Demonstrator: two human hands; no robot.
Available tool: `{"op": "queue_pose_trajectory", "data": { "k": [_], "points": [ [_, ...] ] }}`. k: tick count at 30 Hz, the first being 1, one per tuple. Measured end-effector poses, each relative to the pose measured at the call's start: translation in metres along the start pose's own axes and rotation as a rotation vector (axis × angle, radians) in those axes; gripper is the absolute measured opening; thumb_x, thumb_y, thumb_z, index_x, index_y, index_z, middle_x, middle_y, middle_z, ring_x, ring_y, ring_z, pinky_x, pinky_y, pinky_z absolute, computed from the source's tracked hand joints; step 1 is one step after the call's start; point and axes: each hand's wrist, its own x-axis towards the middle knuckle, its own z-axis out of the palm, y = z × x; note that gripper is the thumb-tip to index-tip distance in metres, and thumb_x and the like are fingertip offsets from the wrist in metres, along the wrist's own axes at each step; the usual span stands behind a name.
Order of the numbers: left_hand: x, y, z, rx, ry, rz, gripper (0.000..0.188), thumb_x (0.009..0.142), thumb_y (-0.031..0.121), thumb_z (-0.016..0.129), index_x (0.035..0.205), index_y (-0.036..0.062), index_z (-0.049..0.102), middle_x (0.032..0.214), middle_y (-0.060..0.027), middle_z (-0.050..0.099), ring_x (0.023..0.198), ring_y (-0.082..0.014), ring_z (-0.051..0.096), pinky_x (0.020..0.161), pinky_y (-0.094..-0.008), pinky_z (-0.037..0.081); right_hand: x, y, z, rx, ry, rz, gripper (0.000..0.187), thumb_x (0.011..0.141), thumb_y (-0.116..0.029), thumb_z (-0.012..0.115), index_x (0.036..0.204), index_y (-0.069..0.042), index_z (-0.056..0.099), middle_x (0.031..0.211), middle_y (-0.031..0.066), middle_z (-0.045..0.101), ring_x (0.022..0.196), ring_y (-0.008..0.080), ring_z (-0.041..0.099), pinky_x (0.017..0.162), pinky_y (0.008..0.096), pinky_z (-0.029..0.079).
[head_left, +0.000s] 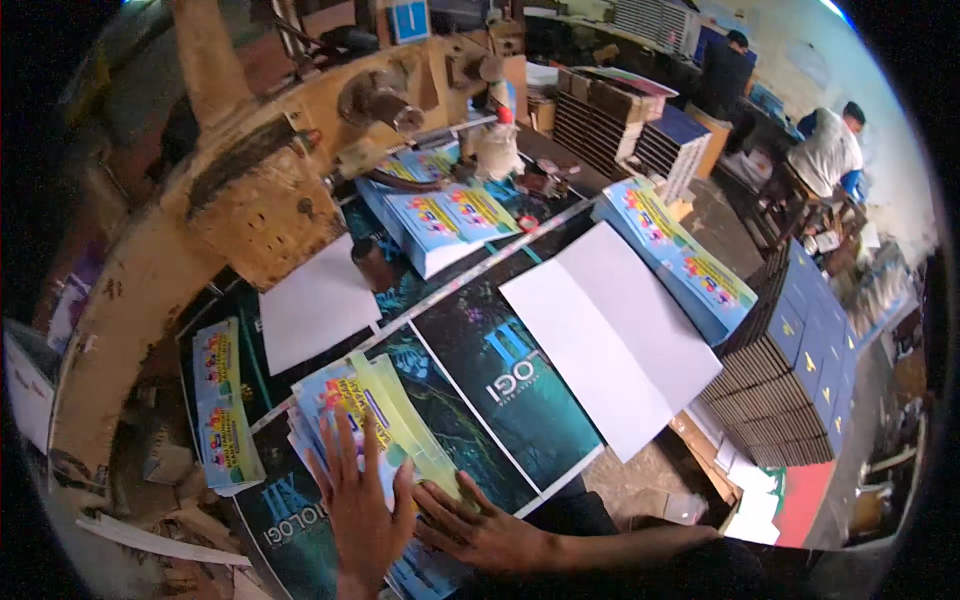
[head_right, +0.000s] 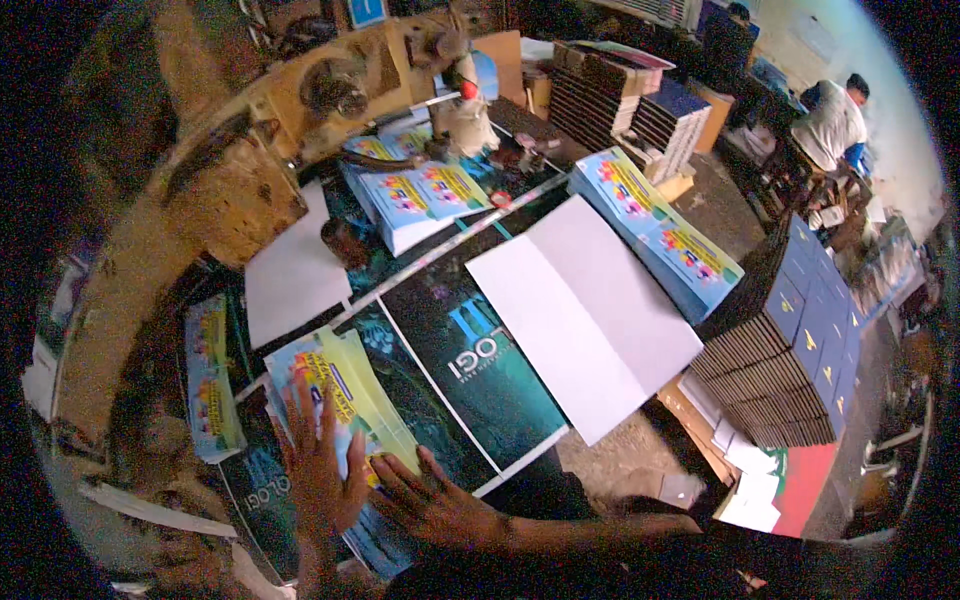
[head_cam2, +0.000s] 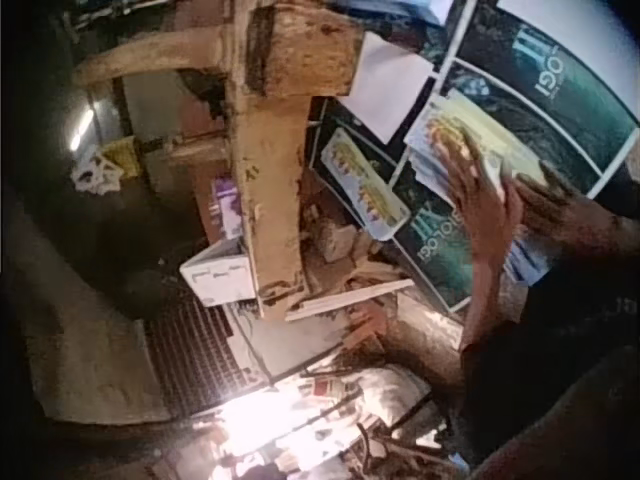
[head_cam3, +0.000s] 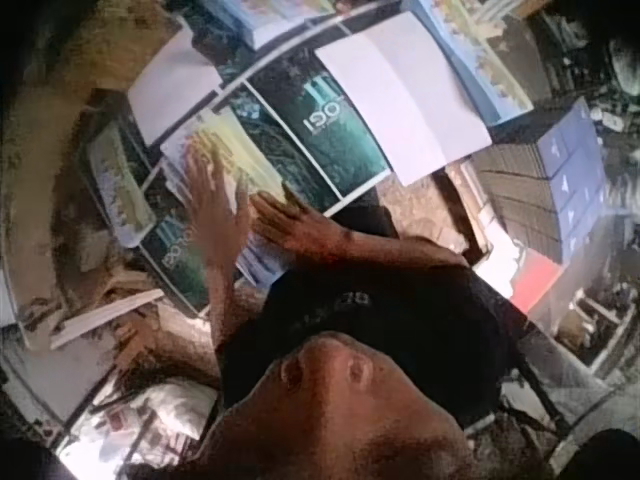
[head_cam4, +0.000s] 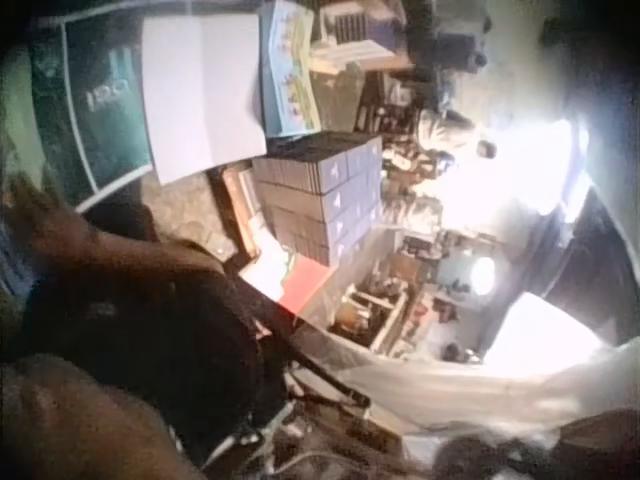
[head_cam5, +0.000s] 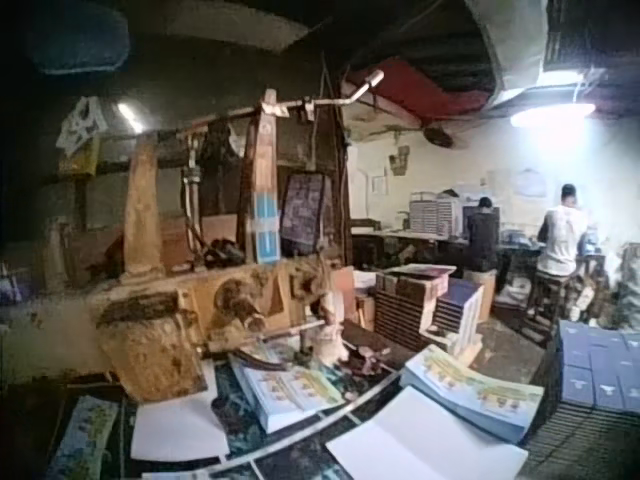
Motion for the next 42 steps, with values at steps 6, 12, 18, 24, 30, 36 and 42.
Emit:
{"op": "queue_pose_trajectory", "data": {
  "k": [6,12,18,24,30,36,42],
  "points": [
    [-0.026,0.005,0.033,0.099,-0.06,-0.044,0.068,0.103,0.043,0.044,0.154,-0.0015,0.036,0.161,-0.0259,0.028,0.153,-0.0389,0.018,0.122,-0.0595,0.006,0.023,0.061,-0.086,0.829,-0.622,0.294,0.066,0.092,-0.042,0.064,0.138,0.002,0.052,0.152,0.0287,0.041,0.142,0.0465,0.036,0.115,0.0666,0.027],
    [-0.04,-0.011,0.049,-0.016,-0.026,-0.08,0.07,0.098,0.044,0.055,0.15,-0.0023,0.042,0.161,-0.0244,0.03,0.152,-0.0373,0.024,0.122,-0.0584,0.014,-0.032,0.139,-0.074,-0.149,0.259,0.93,0.087,0.077,-0.053,0.083,0.14,-0.002,0.051,0.152,0.0283,0.039,0.14,0.055,0.034,0.111,0.0658,0.032],
    [-0.049,0.002,0.028,-0.18,-0.17,-0.047,0.077,0.096,0.049,0.059,0.149,-0.0041,0.041,0.161,-0.0259,0.029,0.152,-0.0376,0.024,0.122,-0.0588,0.014,-0.03,0.118,-0.133,0.161,0.055,0.967,0.035,0.096,-0.004,0.054,0.13,0.003,0.051,0.105,0.0362,0.065,0.098,0.046,0.068,0.077,0.0504,0.057],
    [-0.049,0.008,0.022,-0.145,-0.115,-0.007,0.091,0.096,0.049,0.058,0.155,-0.0091,0.022,0.16,-0.0325,0.024,0.152,-0.0448,0.019,0.122,-0.0595,0.009,0.003,0.068,-0.134,0.715,0.376,0.706,0.023,0.098,0.0,0.052,0.12,0.003,0.059,0.074,0.0105,0.064,0.058,0.0159,0.059,0.055,0.0317,0.047],
    [-0.032,0.013,0.009,-0.403,0.078,-0.016,0.092,0.098,0.044,0.055,0.155,-0.0135,0.012,0.16,-0.036,0.018,0.153,-0.0456,0.013,0.12,-0.0619,0.011,0.015,0.041,-0.025,1.25,0.182,0.608,0.019,0.098,-0.01,0.063,0.113,0.001,0.058,0.094,0.006,0.062,0.085,0.0105,0.057,0.07,0.0275,0.05],
    [-0.041,0.012,0.029,0.02,-0.095,-0.085,0.096,0.097,0.063,0.047,0.151,-0.0142,0.028,0.16,-0.036,0.019,0.153,-0.0455,0.011,0.121,-0.06,0.005,0.001,0.091,-0.061,0.035,0.339,0.604,0.071,0.089,-0.037,0.075,0.14,0.002,0.044,0.142,0.0324,0.046,0.132,0.0476,0.046,0.104,0.0547,0.045],
    [-0.04,0.016,0.036,0.034,-0.07,-0.041,0.089,0.096,0.06,0.054,0.152,-0.0063,0.035,0.158,-0.0353,0.025,0.151,-0.0439,0.02,0.122,-0.0584,0.012,-0.043,0.137,-0.1,-0.115,0.017,0.825,0.051,0.097,-0.023,0.063,0.136,0.004,0.044,0.139,0.0348,0.05,0.131,0.0461,0.051,0.101,0.0537,0.049]
  ]
}}
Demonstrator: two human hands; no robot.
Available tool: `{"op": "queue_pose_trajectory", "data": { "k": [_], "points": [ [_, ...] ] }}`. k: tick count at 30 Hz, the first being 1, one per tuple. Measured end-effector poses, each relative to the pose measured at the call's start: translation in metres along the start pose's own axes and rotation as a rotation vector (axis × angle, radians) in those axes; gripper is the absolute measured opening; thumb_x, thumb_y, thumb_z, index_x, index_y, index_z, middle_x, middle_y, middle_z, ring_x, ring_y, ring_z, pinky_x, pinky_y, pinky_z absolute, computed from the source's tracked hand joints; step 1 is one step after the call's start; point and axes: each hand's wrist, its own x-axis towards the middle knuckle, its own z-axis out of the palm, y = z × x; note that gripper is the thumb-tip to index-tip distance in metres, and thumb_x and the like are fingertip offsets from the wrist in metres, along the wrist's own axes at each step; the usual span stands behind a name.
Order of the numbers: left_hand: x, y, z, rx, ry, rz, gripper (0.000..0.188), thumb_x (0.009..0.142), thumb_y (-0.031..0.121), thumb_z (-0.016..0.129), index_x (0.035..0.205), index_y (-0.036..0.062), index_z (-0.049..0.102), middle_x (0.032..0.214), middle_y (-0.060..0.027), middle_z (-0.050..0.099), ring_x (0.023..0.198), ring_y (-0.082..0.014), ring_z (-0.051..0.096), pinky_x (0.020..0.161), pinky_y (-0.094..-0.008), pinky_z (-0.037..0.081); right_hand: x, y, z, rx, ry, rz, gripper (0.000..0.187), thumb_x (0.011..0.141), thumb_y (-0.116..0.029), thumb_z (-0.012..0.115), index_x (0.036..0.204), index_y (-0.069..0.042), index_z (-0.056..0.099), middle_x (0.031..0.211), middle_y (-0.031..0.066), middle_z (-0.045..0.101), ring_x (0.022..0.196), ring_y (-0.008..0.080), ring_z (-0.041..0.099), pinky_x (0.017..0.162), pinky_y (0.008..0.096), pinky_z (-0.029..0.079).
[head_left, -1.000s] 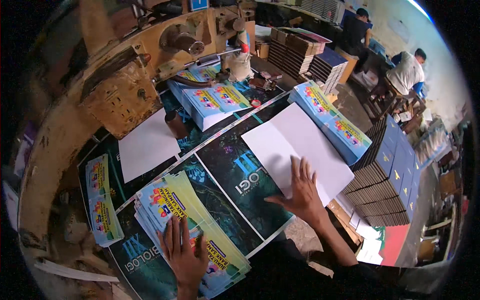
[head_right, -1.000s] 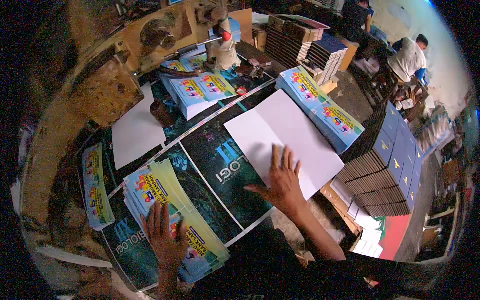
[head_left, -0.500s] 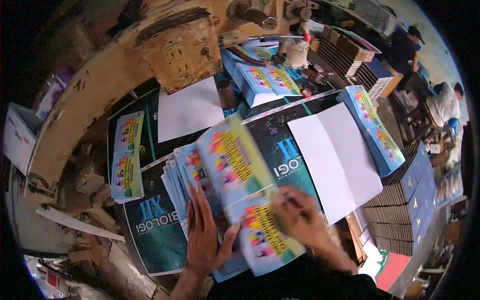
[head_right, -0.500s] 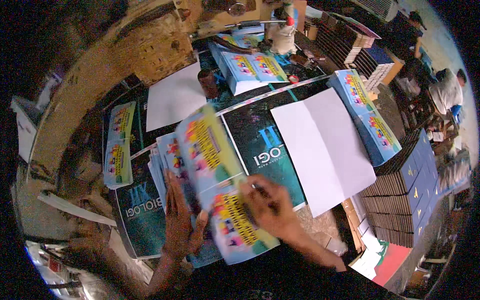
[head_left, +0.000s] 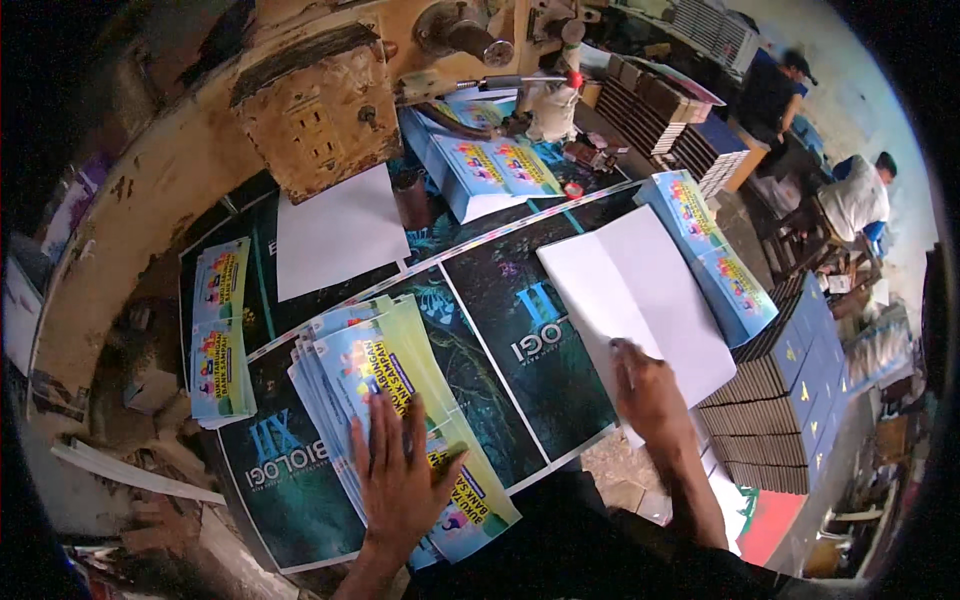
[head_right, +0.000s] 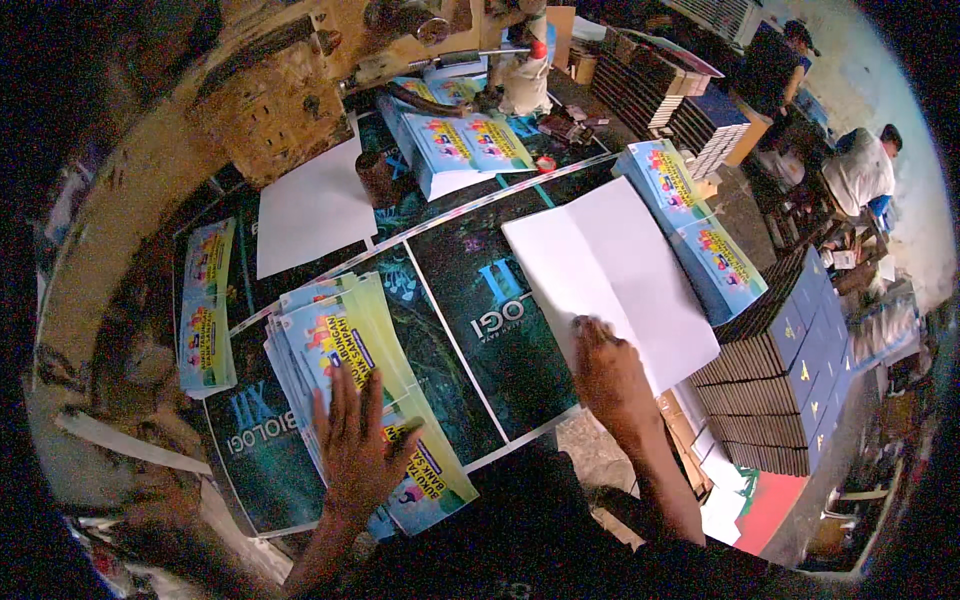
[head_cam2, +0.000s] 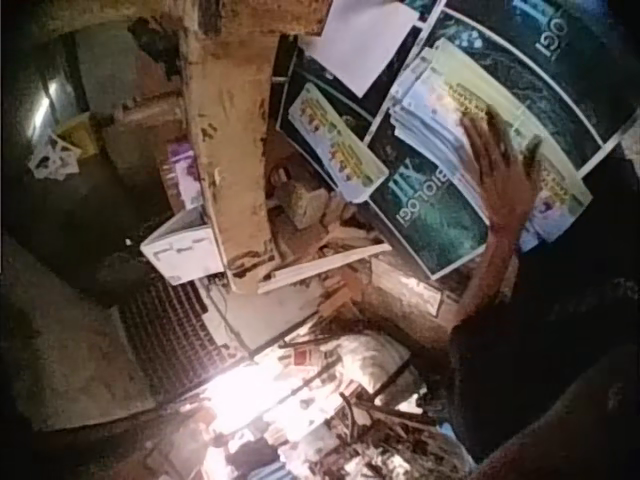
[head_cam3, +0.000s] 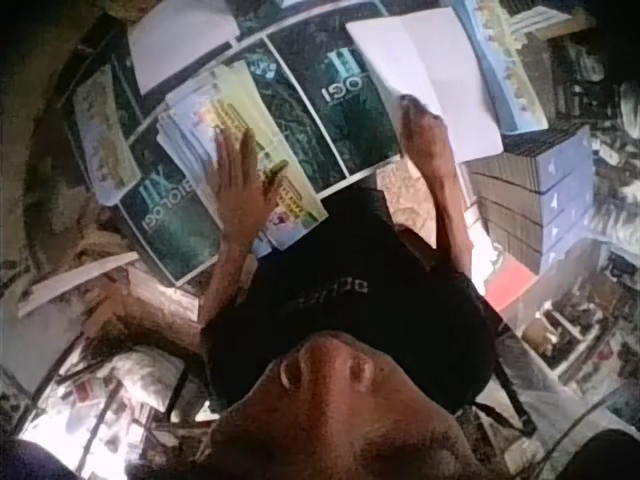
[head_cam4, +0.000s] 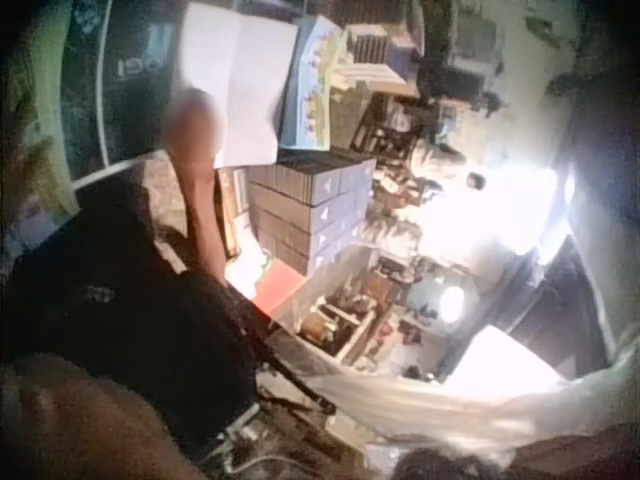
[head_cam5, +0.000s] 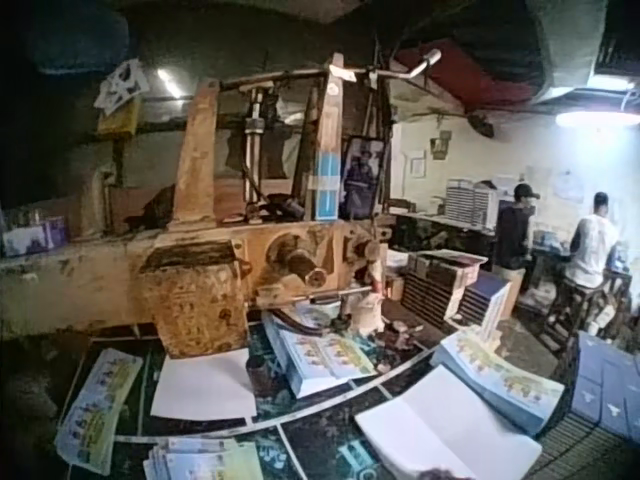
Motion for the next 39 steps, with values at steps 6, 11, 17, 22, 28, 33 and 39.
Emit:
{"op": "queue_pose_trajectory", "data": {
  "k": [6,11,17,22,28,33,39],
  "points": [
    [-0.003,-0.008,0.003,-0.191,-0.025,0.109,0.072,0.1,0.047,0.053,0.15,-0.0035,0.04,0.154,-0.0332,0.036,0.148,-0.0433,0.029,0.122,-0.0548,0.016,-0.012,-0.069,-0.04,0.518,0.131,-0.278,0.021,0.099,0.003,0.052,0.118,0.002,0.06,0.103,0.023,0.072,0.097,0.0338,0.074,0.08,0.0394,0.061],
    [-0.001,0.007,-0.011,0.016,-0.009,0.08,0.089,0.094,0.062,0.054,0.151,-0.0038,0.038,0.155,-0.0393,0.026,0.149,-0.0502,0.02,0.12,-0.0611,0.012,0.001,-0.027,0.008,0.007,0.108,-0.012,0.099,0.091,-0.054,0.067,0.156,0.003,0.017,0.158,0.0374,0.02,0.147,0.0543,0.021,0.121,0.0612,0.016],
    [-0.004,0.003,-0.01,-0.018,-0.02,0.046,0.099,0.09,0.068,0.056,0.152,-0.0048,0.035,0.155,-0.0419,0.023,0.15,-0.0514,0.017,0.121,-0.0586,0.012,-0.004,-0.009,-0.012,0.293,-0.131,0.175,0.047,0.098,-0.022,0.062,0.137,0.001,0.05,0.11,0.0364,0.065,0.107,0.0448,0.068,0.081,0.0526,0.055],
    [-0.004,-0.005,-0.002,-0.079,-0.02,0.069,0.09,0.096,0.057,0.055,0.152,-0.0082,0.031,0.159,-0.0387,0.017,0.15,-0.052,0.015,0.121,-0.0586,0.015,-0.013,-0.05,-0.045,0.432,0.113,0.057,0.024,0.103,-0.008,0.051,0.124,0.003,0.058,0.083,0.023,0.07,0.074,0.0282,0.072,0.067,0.0383,0.053],
    [0.004,-0.004,-0.024,-0.705,0.213,0.045,0.091,0.098,0.042,0.057,0.154,-0.0147,0.014,0.156,-0.0449,0.016,0.151,-0.0528,0.011,0.121,-0.0578,0.013,-0.03,-0.096,0.025,1.121,-0.252,-0.154,0.021,0.101,-0.007,0.053,0.119,0.003,0.057,0.083,0.0062,0.056,0.075,0.0122,0.051,0.064,0.0307,0.044],
    [0.001,-0.014,-0.009,-0.059,-0.01,0.043,0.071,0.103,0.034,0.044,0.15,-0.0162,0.027,0.159,-0.036,0.021,0.152,-0.0461,0.017,0.122,-0.0576,0.013,-0.06,-0.125,0.059,0.535,-0.194,-0.376,0.095,0.086,-0.027,0.079,0.153,0.008,0.021,0.146,0.0347,0.04,0.136,0.0465,0.042,0.109,0.0535,0.038],
    [0.003,-0.017,-0.003,-0.02,-0.044,0.039,0.068,0.106,0.033,0.039,0.149,-0.0175,0.027,0.159,-0.0354,0.022,0.151,-0.0433,0.02,0.123,-0.0556,0.012,-0.075,-0.13,0.066,0.595,-0.431,-0.652,0.104,0.082,-0.021,0.074,0.157,0.007,0.008,0.163,0.0319,0.009,0.152,0.0469,0.012,0.124,0.0528,0.018]
  ]
}}
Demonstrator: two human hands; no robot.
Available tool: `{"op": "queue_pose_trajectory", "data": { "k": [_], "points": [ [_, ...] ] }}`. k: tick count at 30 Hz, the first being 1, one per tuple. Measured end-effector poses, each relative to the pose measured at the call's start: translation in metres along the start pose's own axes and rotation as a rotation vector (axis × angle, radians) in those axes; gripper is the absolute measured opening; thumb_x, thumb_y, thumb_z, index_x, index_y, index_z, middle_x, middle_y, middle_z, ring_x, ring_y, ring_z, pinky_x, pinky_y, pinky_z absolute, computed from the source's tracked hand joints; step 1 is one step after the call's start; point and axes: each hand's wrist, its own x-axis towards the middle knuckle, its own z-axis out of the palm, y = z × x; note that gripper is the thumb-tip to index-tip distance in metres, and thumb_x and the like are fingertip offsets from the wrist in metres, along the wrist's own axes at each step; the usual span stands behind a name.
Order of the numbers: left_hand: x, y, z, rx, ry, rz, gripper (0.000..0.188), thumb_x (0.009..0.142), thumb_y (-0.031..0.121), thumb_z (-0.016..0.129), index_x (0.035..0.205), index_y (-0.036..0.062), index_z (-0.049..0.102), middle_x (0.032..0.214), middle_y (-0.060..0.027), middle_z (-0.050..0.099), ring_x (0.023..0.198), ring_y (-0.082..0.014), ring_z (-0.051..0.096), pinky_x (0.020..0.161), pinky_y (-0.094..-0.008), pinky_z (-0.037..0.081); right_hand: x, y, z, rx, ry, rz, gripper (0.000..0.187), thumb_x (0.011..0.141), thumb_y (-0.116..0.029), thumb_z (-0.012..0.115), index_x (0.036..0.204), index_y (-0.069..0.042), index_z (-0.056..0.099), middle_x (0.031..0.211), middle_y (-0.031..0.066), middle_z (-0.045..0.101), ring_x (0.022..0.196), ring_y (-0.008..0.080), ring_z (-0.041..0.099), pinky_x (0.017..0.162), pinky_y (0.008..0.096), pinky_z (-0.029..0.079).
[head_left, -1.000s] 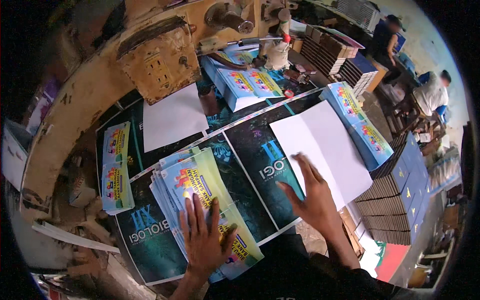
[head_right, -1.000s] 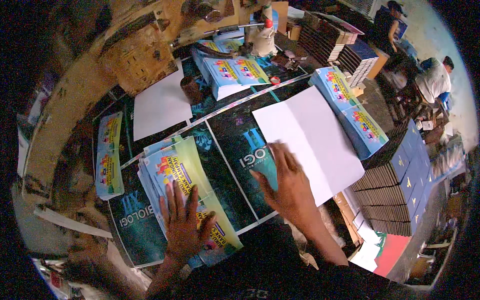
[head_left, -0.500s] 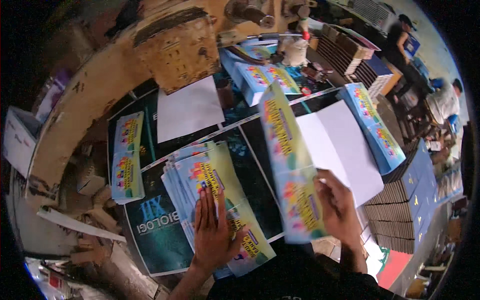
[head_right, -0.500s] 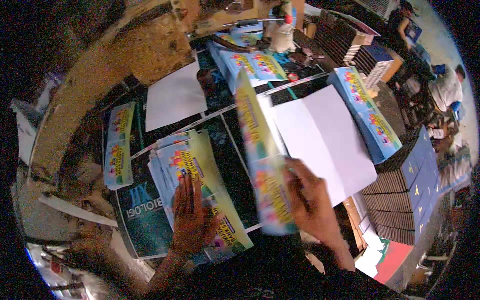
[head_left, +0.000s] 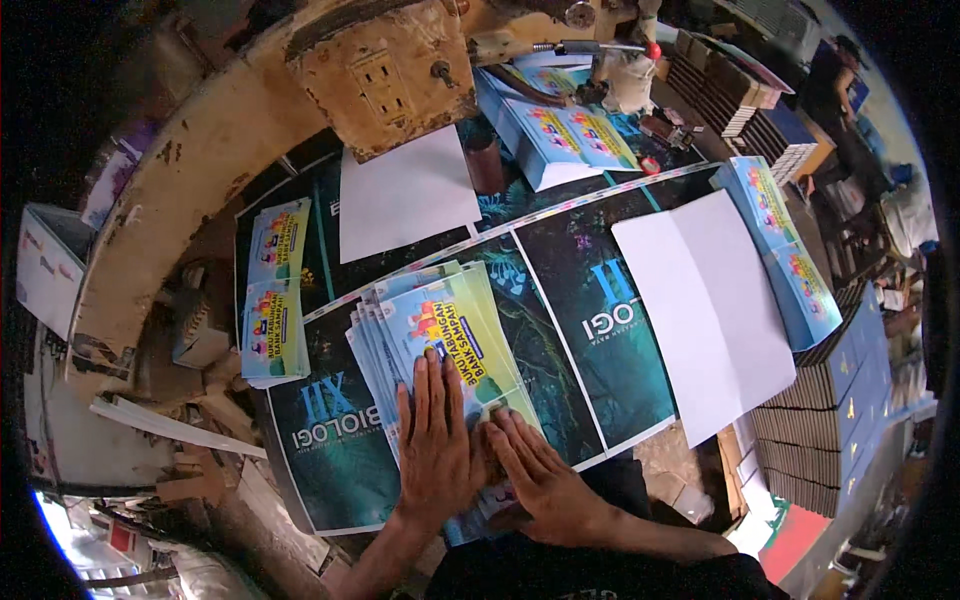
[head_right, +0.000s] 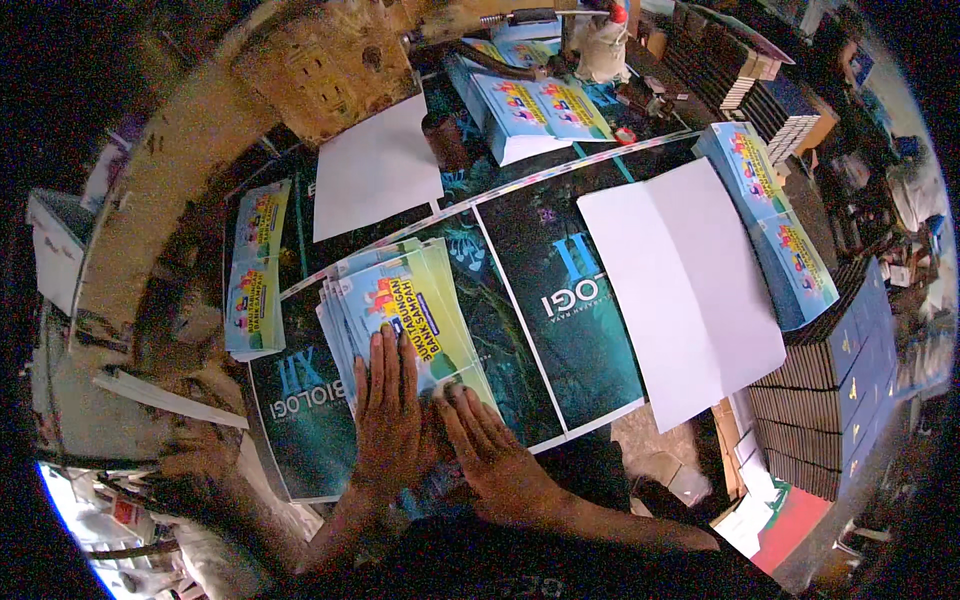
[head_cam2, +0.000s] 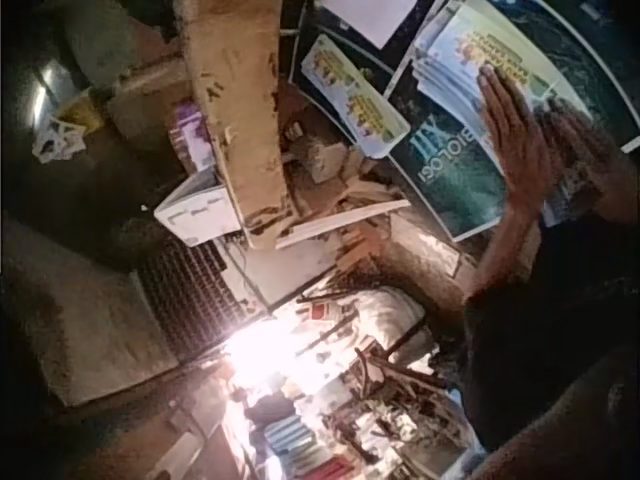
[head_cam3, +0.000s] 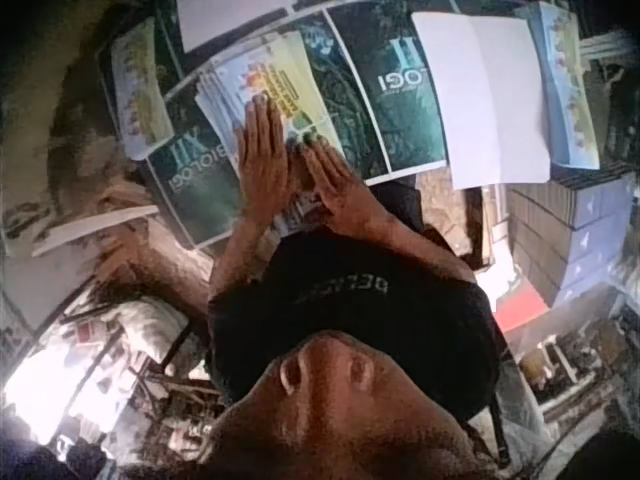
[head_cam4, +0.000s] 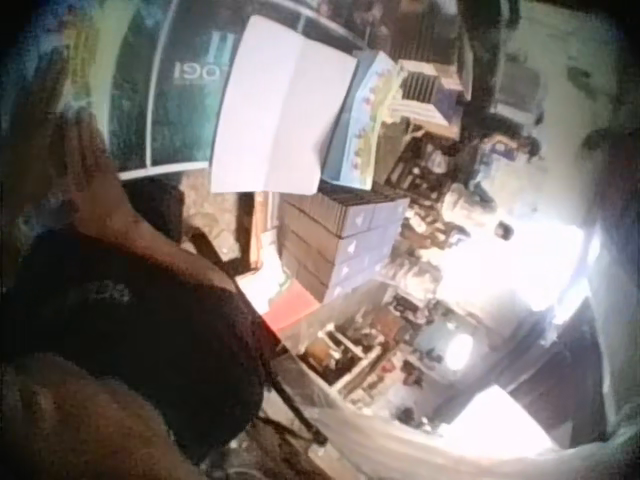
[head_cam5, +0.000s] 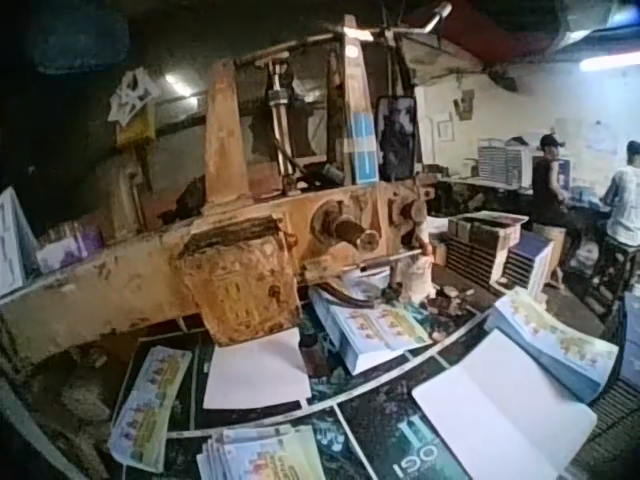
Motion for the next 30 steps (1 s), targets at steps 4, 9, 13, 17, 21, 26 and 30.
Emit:
{"op": "queue_pose_trajectory", "data": {
  "k": [4,9,13,17,21,26,30],
  "points": [
    [0.027,-0.028,0.008,0.049,0.08,0.019,0.066,0.107,0.033,0.037,0.151,-0.0153,0.026,0.16,-0.0319,0.024,0.153,-0.0405,0.019,0.123,-0.0551,0.011,0.0,-0.001,-0.002,-0.044,-0.059,0.044,0.101,0.083,-0.016,0.07,0.159,0.003,0.006,0.165,0.0291,0.006,0.154,0.0439,0.009,0.124,0.054,0.014],
    [0.083,-0.089,0.025,-0.035,0.161,-0.078,0.067,0.108,0.037,0.037,0.154,-0.0103,0.025,0.161,-0.0284,0.026,0.152,-0.039,0.022,0.124,-0.0528,0.013,0.001,0.003,0.006,-0.054,-0.077,0.048,0.103,0.088,-0.017,0.071,0.161,-0.003,0.0,0.166,0.0269,0.0,0.154,0.043,0.004,0.124,0.0569,0.012],
    [0.095,-0.135,0.043,-0.091,0.183,-0.09,0.07,0.107,0.042,0.039,0.154,-0.0079,0.026,0.16,-0.0275,0.028,0.151,-0.0397,0.024,0.124,-0.0511,0.014,-0.002,0.005,0.011,-0.25,0.004,-0.052,0.075,0.098,-0.018,0.053,0.162,-0.016,0.014,0.166,0.0267,0.005,0.153,0.0444,0.012,0.123,0.0581,0.017],
    [0.097,-0.113,0.033,-0.241,0.216,-0.132,0.064,0.107,0.042,0.043,0.155,0.001,0.031,0.157,-0.0255,0.034,0.147,-0.0412,0.03,0.122,-0.0517,0.016,-0.007,-0.002,0.013,-0.601,0.105,-0.133,0.054,0.099,-0.025,0.05,0.152,-0.021,0.039,0.158,0.027,0.031,0.143,0.0473,0.035,0.106,0.0667,0.04],
    [0.091,-0.119,0.025,-0.694,0.273,-0.171,0.044,0.098,0.026,0.065,0.134,0.0014,0.056,0.125,-0.0222,0.063,0.118,-0.0343,0.06,0.102,-0.0444,0.045,0.005,0.012,0.018,-0.49,0.119,-0.19,0.056,0.095,-0.028,0.051,0.151,-0.023,0.042,0.162,0.0256,0.024,0.147,0.0457,0.029,0.112,0.0721,0.027],
    [0.085,-0.105,-0.003,-0.556,0.212,-0.193,0.057,0.089,0.021,0.075,0.137,0.0004,0.053,0.129,-0.0239,0.062,0.119,-0.0364,0.061,0.101,-0.0474,0.047,0.011,0.018,0.028,-0.387,0.051,-0.158,0.06,0.097,-0.015,0.049,0.153,-0.024,0.032,0.168,0.0204,0.008,0.155,0.0409,0.008,0.118,0.0701,0.011],
    [0.057,-0.027,-0.043,-0.061,0.45,-0.085,0.065,0.094,0.023,0.068,0.149,0.0013,0.043,0.154,-0.0271,0.039,0.145,-0.0433,0.034,0.117,-0.0567,0.026,0.01,0.014,0.024,-0.399,0.104,-0.176,0.066,0.092,-0.018,0.053,0.154,-0.022,0.031,0.167,0.0233,0.009,0.155,0.0411,0.008,0.118,0.0698,0.012]
  ]
}}
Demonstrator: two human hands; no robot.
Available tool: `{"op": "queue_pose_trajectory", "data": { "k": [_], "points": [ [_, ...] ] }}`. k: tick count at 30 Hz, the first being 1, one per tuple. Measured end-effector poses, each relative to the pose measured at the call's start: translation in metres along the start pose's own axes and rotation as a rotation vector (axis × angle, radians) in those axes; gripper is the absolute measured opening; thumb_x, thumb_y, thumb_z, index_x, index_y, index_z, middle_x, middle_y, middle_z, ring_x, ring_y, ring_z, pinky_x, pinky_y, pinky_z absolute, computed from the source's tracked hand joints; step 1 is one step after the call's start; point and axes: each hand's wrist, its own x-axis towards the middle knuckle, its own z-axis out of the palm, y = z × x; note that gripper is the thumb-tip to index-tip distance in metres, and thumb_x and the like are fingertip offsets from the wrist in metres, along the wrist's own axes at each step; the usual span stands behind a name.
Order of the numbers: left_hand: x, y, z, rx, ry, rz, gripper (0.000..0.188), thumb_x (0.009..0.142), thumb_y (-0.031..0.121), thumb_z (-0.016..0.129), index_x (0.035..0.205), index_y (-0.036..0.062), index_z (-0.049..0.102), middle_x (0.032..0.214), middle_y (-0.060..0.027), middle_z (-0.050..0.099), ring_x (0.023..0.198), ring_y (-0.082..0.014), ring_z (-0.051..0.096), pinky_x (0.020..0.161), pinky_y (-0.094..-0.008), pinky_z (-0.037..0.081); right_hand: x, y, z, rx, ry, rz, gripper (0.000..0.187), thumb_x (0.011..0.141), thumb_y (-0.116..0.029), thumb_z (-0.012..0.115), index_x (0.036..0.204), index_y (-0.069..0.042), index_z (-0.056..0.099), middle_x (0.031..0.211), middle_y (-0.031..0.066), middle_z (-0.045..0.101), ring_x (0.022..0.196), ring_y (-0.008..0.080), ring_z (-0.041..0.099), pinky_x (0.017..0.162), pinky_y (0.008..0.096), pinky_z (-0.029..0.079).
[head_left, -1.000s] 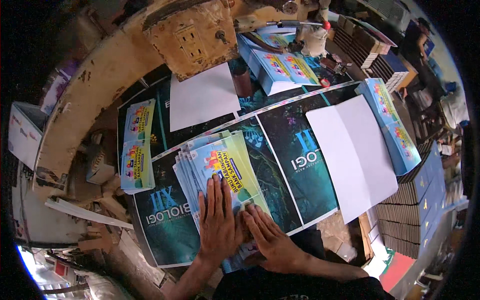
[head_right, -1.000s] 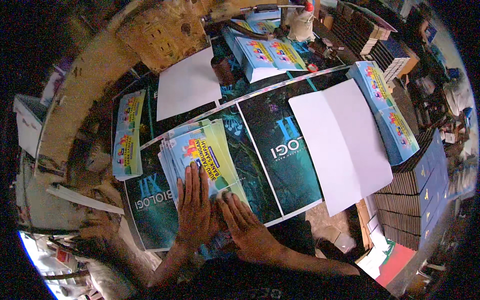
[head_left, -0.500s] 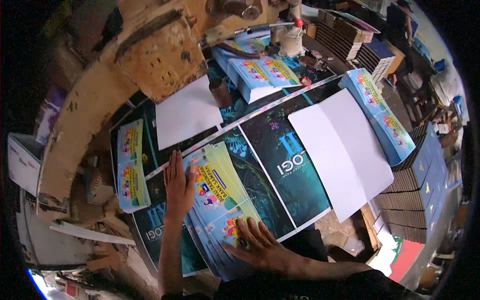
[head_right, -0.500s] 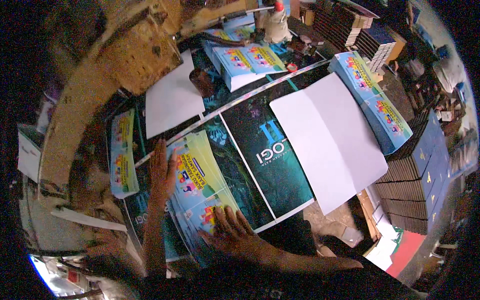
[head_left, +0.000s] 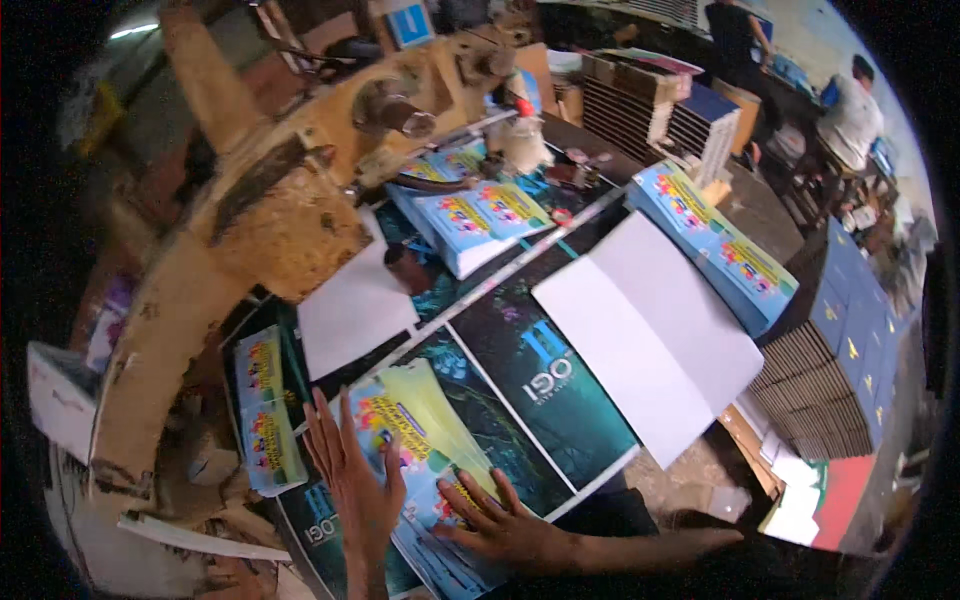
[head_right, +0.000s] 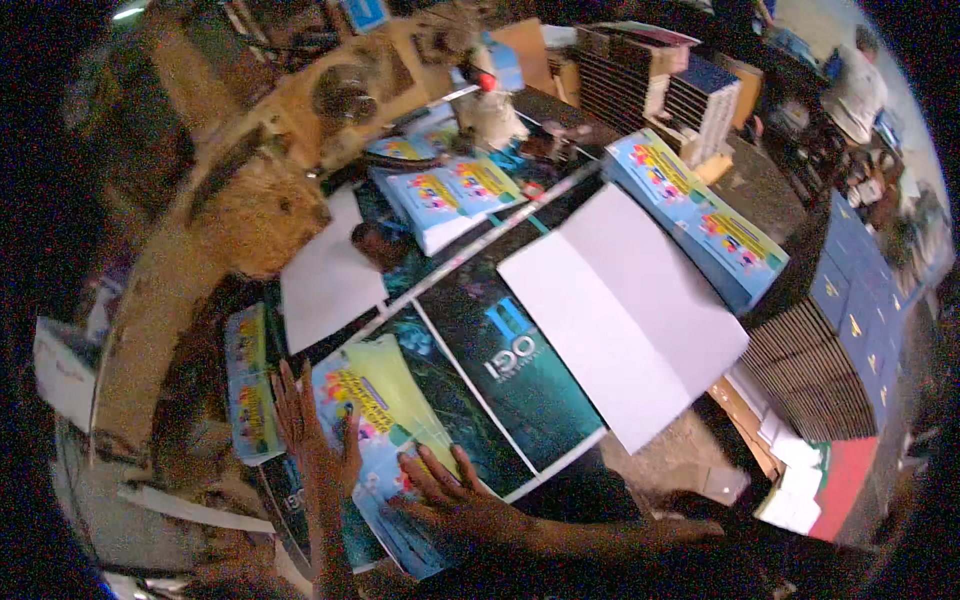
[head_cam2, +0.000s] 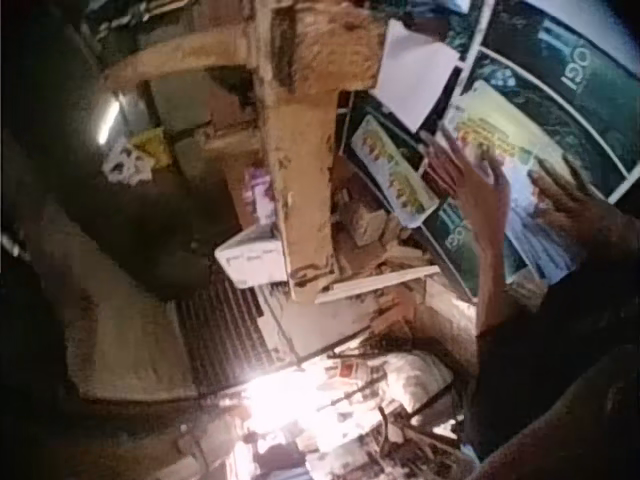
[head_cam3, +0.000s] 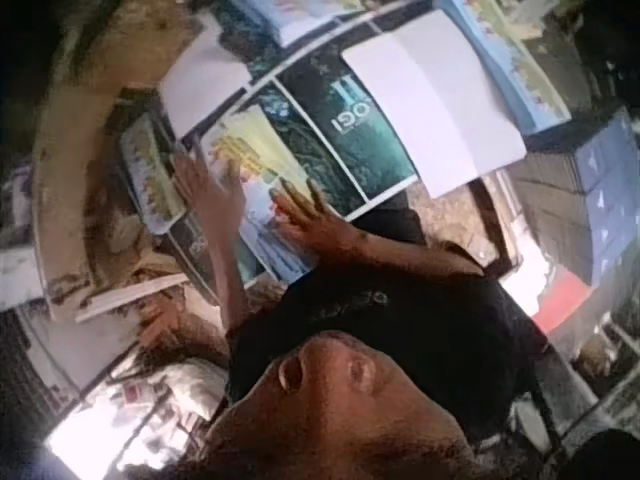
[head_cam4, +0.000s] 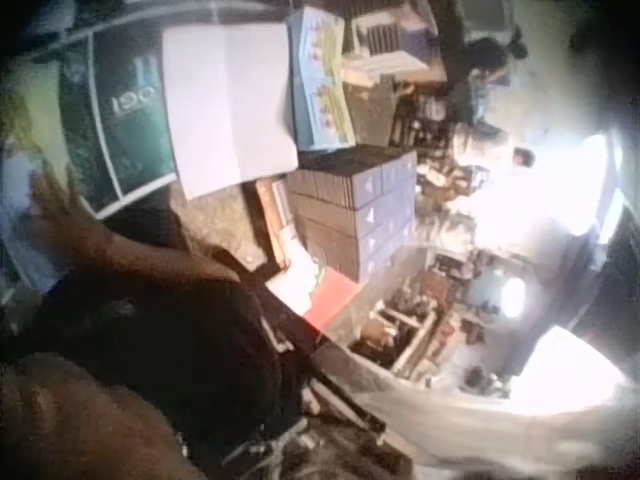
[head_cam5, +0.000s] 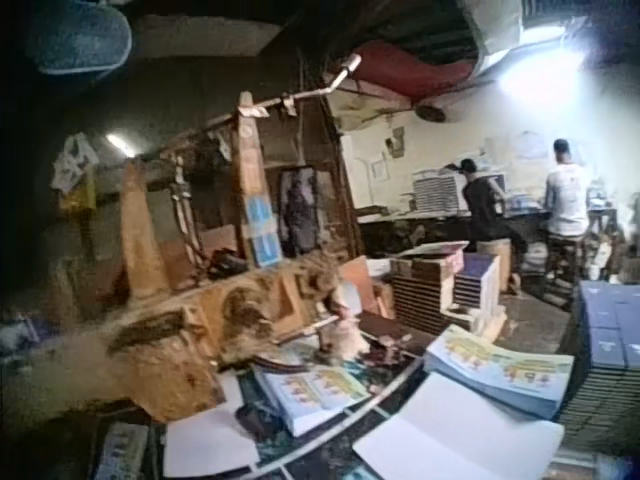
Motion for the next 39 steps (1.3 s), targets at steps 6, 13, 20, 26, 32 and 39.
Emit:
{"op": "queue_pose_trajectory", "data": {
  "k": [6,13,20,26,32,39],
  "points": [
    [-0.052,0.022,0.025,0.149,-0.427,-0.033,0.073,0.1,0.046,0.047,0.155,-0.0006,0.033,0.163,-0.0282,0.021,0.153,-0.0434,0.013,0.12,-0.0635,0.006,-0.002,0.035,-0.044,0.192,-0.142,-0.123,0.08,0.079,-0.026,0.072,0.149,-0.006,0.038,0.162,0.0297,0.017,0.153,0.0429,0.017,0.121,0.0636,0.016],
    [-0.06,0.022,0.028,0.197,-0.385,-0.019,0.089,0.094,0.06,0.054,0.156,0.0,0.031,0.162,-0.029,0.022,0.154,-0.0397,0.015,0.121,-0.0621,0.007,-0.041,0.113,-0.115,-0.321,0.251,0.825,0.093,0.082,-0.058,0.076,0.144,0.004,0.044,0.156,0.0344,0.025,0.144,0.0539,0.026,0.112,0.0684,0.029],
    [-0.091,0.002,0.048,0.465,-0.437,0.39,0.085,0.097,0.055,0.055,0.153,-0.0049,0.033,0.16,-0.0309,0.025,0.15,-0.0437,0.025,0.122,-0.0565,0.017,-0.049,0.082,-0.162,-0.119,0.225,0.845,0.039,0.096,-0.01,0.059,0.132,0.003,0.05,0.116,0.0331,0.063,0.091,0.0445,0.07,0.075,0.0484,0.059],
    [-0.081,0.04,0.008,-0.058,-0.413,0.121,0.101,0.094,0.065,0.051,0.156,-0.0075,0.018,0.16,-0.037,0.015,0.151,-0.0488,0.016,0.123,-0.0556,0.013,-0.016,0.042,-0.165,0.448,0.401,0.369,0.04,0.093,0.003,0.053,0.134,0.004,0.05,0.092,0.0196,0.069,0.065,0.0295,0.067,0.061,0.037,0.054],
    [-0.064,0.051,-0.004,0.052,-0.491,0.097,0.095,0.099,0.057,0.046,0.155,-0.0117,0.012,0.162,-0.0367,0.007,0.153,-0.0484,0.007,0.122,-0.0605,0.003,0.003,0.027,-0.066,0.67,0.135,0.506,0.043,0.095,-0.014,0.065,0.131,0.006,0.053,0.11,0.0236,0.067,0.102,0.0335,0.067,0.08,0.0409,0.054],
    [-0.078,0.049,0.016,0.171,-0.465,0.081,0.084,0.101,0.053,0.045,0.155,-0.0082,0.024,0.162,-0.0345,0.013,0.153,-0.0462,0.01,0.12,-0.0647,0.003,-0.044,0.105,-0.1,-0.414,0.3,0.82,0.103,0.083,-0.053,0.076,0.152,0.004,0.026,0.152,0.036,0.027,0.14,0.055,0.031,0.114,0.0635,0.029]
  ]
}}
